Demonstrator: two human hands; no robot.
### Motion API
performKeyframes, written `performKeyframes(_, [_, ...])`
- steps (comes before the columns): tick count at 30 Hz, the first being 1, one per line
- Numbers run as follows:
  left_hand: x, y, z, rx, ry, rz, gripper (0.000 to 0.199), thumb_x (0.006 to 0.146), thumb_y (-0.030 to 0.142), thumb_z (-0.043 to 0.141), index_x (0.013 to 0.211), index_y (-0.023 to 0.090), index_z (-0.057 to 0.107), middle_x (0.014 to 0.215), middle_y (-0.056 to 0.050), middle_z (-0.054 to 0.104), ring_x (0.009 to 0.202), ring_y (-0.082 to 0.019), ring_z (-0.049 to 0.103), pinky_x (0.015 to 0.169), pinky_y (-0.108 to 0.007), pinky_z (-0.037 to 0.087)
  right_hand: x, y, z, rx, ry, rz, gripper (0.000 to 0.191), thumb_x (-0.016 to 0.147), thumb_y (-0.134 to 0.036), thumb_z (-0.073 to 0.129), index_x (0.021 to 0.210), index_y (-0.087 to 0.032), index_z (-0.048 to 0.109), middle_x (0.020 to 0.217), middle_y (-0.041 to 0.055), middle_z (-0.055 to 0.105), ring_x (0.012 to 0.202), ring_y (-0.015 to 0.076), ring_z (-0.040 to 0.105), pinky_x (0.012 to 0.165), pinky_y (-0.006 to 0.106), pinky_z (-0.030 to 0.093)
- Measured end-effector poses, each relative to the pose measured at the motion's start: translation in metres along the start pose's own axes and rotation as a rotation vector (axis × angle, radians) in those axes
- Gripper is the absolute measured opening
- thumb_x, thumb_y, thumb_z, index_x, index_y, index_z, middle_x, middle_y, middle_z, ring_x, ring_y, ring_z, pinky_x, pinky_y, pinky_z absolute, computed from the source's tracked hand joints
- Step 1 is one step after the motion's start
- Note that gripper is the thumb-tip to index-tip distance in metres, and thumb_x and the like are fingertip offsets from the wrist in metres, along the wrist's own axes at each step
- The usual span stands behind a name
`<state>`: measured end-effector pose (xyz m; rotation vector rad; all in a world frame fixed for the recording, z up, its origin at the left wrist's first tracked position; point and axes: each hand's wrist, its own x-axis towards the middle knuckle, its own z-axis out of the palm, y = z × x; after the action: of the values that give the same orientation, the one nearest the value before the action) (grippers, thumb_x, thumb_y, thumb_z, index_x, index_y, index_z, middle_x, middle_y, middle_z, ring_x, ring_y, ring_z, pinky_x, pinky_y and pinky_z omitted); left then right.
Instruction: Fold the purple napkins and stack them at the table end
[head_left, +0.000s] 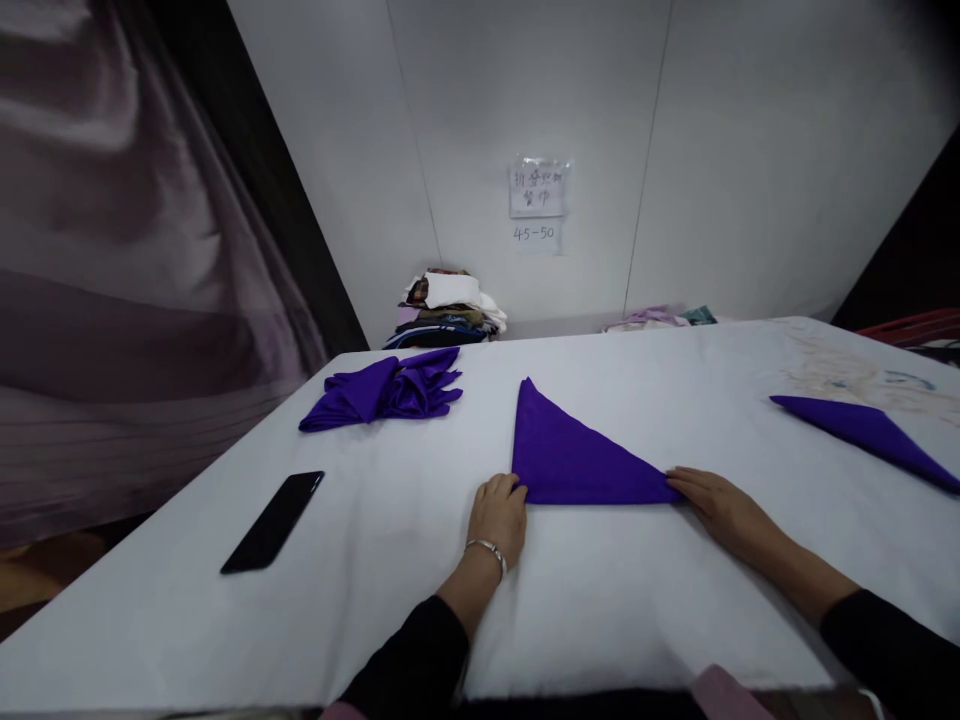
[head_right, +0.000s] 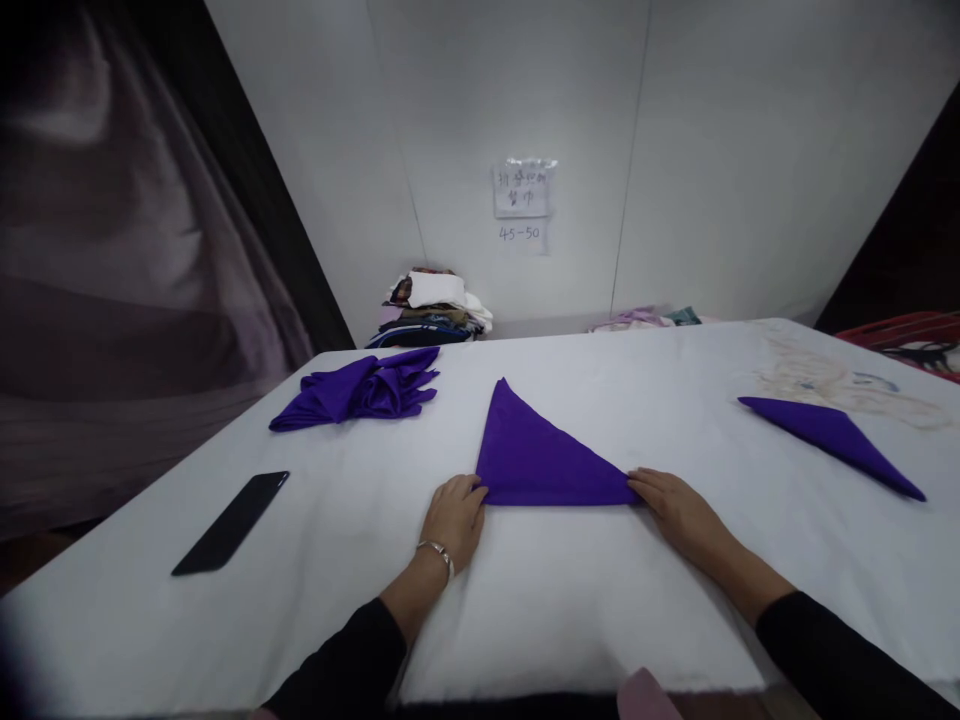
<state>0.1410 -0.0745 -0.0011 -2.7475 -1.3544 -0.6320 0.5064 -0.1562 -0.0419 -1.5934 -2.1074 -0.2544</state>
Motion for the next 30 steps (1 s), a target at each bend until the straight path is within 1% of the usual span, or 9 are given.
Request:
performKeyframes(4, [0.005, 0.0, 0.003, 0.008, -0.021, -0.005, 0.027, 0.081, 0.009, 0.043, 0.095, 0.019, 0.063, 0.101, -0.007, 0.061, 0.097, -0.025, 0.052, 0.084, -0.043, 0.044, -0.003, 0.001, -0.001, 0.052, 0.037, 0.016, 0.042, 0.082, -0.02, 0.041, 0.114, -0.039, 0.061, 0.111, 0.001, 0.066, 0.102, 0.0231, 0.062, 0.089, 0.041, 0.051])
performKeyframes(7, [0.006, 0.0, 0.001, 0.005, -0.027, 0.003, 0.028, 0.082, 0.006, 0.041, 0.093, 0.018, 0.063, 0.097, -0.006, 0.062, 0.094, -0.025, 0.054, 0.084, -0.043, 0.042, -0.006, 0.001, -0.007, 0.063, 0.064, 0.022, 0.046, 0.081, -0.02, 0.045, 0.117, -0.045, 0.057, 0.109, 0.001, 0.066, 0.102, 0.0215, 0.062, 0.089, 0.037, 0.05])
performKeyframes(10, [0.004, 0.0, -0.003, -0.008, -0.032, 0.018, 0.026, 0.082, 0.006, 0.043, 0.088, 0.02, 0.064, 0.092, -0.005, 0.063, 0.092, -0.024, 0.054, 0.082, -0.043, 0.042, -0.01, 0.0, -0.018, 0.08, 0.051, 0.044, 0.048, 0.079, -0.022, 0.047, 0.118, -0.05, 0.054, 0.11, 0.0005, 0.066, 0.103, 0.0214, 0.06, 0.09, 0.038, 0.048])
performKeyframes(17, [-0.019, 0.005, -0.011, -0.153, -0.036, 0.026, 0.027, 0.079, 0.005, 0.045, 0.089, 0.021, 0.065, 0.092, -0.003, 0.065, 0.091, -0.02, 0.053, 0.085, -0.041, 0.041, -0.032, -0.01, -0.057, 0.171, -0.081, 0.156, 0.047, 0.077, -0.029, 0.051, 0.114, -0.058, 0.052, 0.113, 0.0011, 0.064, 0.103, 0.0237, 0.06, 0.086, 0.042, 0.05])
performKeyframes(20, [-0.032, 0.008, -0.015, -0.23, -0.036, -0.008, 0.028, 0.076, 0.004, 0.048, 0.088, 0.021, 0.066, 0.09, -0.002, 0.065, 0.089, -0.019, 0.054, 0.083, -0.038, 0.042, -0.03, -0.022, -0.082, 0.225, -0.247, 0.267, 0.039, 0.08, -0.036, 0.051, 0.113, -0.056, 0.054, 0.119, -0.0015, 0.061, 0.107, 0.0246, 0.058, 0.091, 0.041, 0.049])
performKeyframes(23, [-0.042, 0.01, -0.018, -0.279, -0.04, -0.036, 0.028, 0.073, 0.004, 0.05, 0.088, 0.022, 0.067, 0.089, -0.002, 0.065, 0.088, -0.019, 0.054, 0.082, -0.037, 0.042, -0.005, -0.039, -0.111, 0.354, -0.319, 0.303, 0.032, 0.081, -0.042, 0.052, 0.111, -0.055, 0.057, 0.117, -0.0055, 0.062, 0.108, 0.0267, 0.057, 0.093, 0.042, 0.049])
performKeyframes(26, [-0.047, 0.011, -0.019, -0.299, -0.049, -0.066, 0.03, 0.073, 0.004, 0.05, 0.091, 0.022, 0.066, 0.09, -0.003, 0.065, 0.088, -0.019, 0.054, 0.081, -0.038, 0.042, 0.036, -0.052, -0.131, 0.512, -0.355, 0.302, 0.026, 0.083, -0.043, 0.051, 0.106, -0.048, 0.063, 0.109, -0.0044, 0.066, 0.103, 0.0282, 0.06, 0.09, 0.042, 0.051])
performKeyframes(28, [-0.049, 0.011, -0.019, -0.296, -0.055, -0.084, 0.033, 0.073, 0.003, 0.048, 0.095, 0.021, 0.065, 0.09, -0.003, 0.065, 0.088, -0.019, 0.055, 0.081, -0.038, 0.042, 0.065, -0.054, -0.135, 0.63, -0.376, 0.3, 0.025, 0.082, -0.042, 0.053, 0.101, -0.04, 0.068, 0.105, 0.0001, 0.068, 0.099, 0.0278, 0.062, 0.087, 0.04, 0.052])
performKeyframes(30, [-0.05, 0.011, -0.018, -0.288, -0.056, -0.106, 0.036, 0.074, 0.003, 0.046, 0.101, 0.019, 0.063, 0.091, -0.004, 0.065, 0.088, -0.02, 0.055, 0.082, -0.039, 0.041, 0.093, -0.052, -0.13, 0.742, -0.368, 0.308, 0.024, 0.08, -0.041, 0.057, 0.096, -0.031, 0.071, 0.096, 0.0041, 0.07, 0.093, 0.0275, 0.064, 0.084, 0.038, 0.053])
